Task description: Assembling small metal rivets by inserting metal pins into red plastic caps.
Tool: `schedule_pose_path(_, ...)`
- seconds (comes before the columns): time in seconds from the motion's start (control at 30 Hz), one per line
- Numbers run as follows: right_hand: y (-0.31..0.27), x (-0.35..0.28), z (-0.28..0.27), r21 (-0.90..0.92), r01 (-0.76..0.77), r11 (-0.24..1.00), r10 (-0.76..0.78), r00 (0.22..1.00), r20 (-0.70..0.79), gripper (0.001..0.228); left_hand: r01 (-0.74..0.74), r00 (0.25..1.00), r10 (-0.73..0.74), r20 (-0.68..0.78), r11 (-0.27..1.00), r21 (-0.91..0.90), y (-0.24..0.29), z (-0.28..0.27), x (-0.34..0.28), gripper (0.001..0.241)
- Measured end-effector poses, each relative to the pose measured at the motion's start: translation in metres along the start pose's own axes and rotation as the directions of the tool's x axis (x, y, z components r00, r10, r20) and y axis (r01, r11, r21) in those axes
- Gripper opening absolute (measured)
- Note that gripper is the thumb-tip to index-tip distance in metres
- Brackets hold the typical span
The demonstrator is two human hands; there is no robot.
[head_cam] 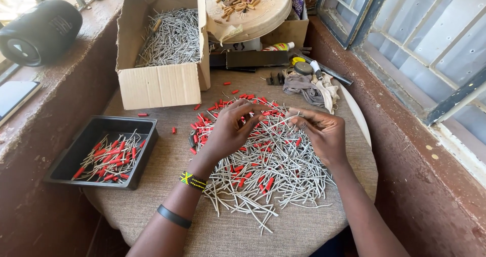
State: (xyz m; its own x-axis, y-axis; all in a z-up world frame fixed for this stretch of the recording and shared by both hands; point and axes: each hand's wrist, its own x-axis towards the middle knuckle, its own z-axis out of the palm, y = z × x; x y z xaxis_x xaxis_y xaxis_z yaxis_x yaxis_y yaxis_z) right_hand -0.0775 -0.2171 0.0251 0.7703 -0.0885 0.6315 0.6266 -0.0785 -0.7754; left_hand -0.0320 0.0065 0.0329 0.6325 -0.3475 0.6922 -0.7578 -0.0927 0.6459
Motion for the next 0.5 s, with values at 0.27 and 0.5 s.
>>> schedule_pose_path(0.27, -0.004, -0.004, -0.004, -0.078, 0.120, 0.990, -0.132, 0.979, -0.158, 0.014, -0.006, 1.000, 0.007, 0.018, 0.998, -0.065, 0.010, 0.005, -0.001, 0.020)
schedule_pose_path(0.5, -0.010, -0.004, 0.000, -0.130, 0.239, 0.962, -0.258, 0.953, -0.161, 0.012, 0.016, 1.000, -0.015, 0.013, 0.998, -0.058, 0.007, 0.006, 0.001, 0.018)
